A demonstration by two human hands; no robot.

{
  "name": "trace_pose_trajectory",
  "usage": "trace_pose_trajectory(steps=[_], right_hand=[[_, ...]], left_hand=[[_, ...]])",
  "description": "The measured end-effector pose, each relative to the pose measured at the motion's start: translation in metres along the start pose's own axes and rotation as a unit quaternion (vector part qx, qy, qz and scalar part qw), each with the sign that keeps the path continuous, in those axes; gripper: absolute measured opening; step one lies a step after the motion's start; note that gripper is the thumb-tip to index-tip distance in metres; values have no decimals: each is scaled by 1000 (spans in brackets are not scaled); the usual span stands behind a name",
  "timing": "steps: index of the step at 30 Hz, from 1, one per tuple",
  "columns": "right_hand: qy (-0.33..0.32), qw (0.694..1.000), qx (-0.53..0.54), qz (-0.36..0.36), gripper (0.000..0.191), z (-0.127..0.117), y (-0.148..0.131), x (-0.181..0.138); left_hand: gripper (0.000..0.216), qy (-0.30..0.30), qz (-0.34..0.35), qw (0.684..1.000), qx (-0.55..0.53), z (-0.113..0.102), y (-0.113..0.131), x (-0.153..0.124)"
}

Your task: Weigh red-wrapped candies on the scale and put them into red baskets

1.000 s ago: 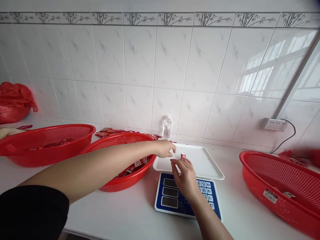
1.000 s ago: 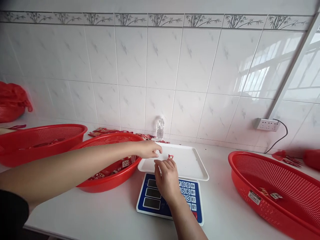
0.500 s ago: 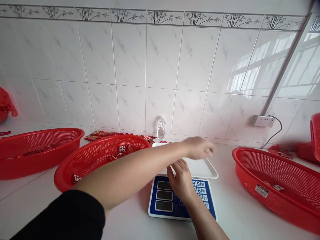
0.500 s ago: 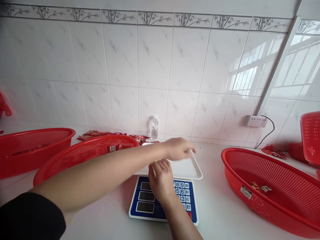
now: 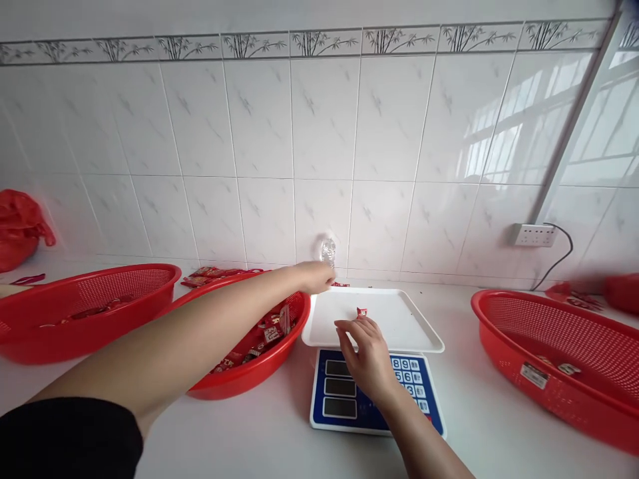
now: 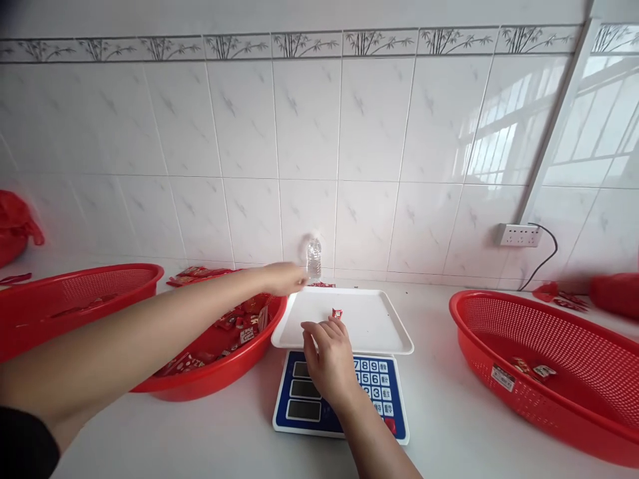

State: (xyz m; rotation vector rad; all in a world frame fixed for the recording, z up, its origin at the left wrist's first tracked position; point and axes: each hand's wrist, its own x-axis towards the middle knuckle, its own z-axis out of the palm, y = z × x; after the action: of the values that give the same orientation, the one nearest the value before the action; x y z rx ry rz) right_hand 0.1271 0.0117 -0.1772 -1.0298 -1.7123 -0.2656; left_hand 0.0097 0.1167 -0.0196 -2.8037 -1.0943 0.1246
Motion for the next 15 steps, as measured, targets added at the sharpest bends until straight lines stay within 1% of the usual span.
trace_pose_trajectory(steps=[2,3,4,5,6,7,8,9,10,11,12,13,14,15], right_hand=[[7,1000,-7,0,22,2,2,0],[10,1000,-11,3,22,2,4,0],[12,1000,-15,7,22,2,6,-1],[12,1000,-18,11,22,3,7,-1],[11,1000,-21,15,22,3,9,-1],[10,1000,-23,17,22,3,10,-2],[10,999,-25,18,21,3,11,-2],[10,999,-27,18,21,2,12,-2],[10,999,-29,18,21,2,13,-3],[10,999,-29,17,21,2,13,-3],[8,999,-28,15,21,1,13,-3],[5,1000,-26,12,20,1,12,-4],[0,1000,-24,8,19,1,12,-4],[-4,1000,-21,4,19,0,11,-5]], left_hand=[[10,101,75,991,-47,-31,38,15],[12,142,128,979,-73,-46,59,23],[14,167,182,964,-103,-58,78,29],[14,174,231,948,-129,-66,93,34],[15,171,269,936,-147,-69,103,37],[14,162,285,933,-149,-66,106,39],[12,149,276,939,-139,-57,100,40],[10,126,255,951,-120,-44,88,38],[8,98,212,967,-102,-27,69,33],[8,75,147,982,-97,-9,47,25],[9,48,64,991,-112,9,22,14],[10,26,-25,988,-153,26,-2,0],[13,17,-99,973,-209,41,-24,-15],[17,6,-133,965,-225,53,-42,-32]])
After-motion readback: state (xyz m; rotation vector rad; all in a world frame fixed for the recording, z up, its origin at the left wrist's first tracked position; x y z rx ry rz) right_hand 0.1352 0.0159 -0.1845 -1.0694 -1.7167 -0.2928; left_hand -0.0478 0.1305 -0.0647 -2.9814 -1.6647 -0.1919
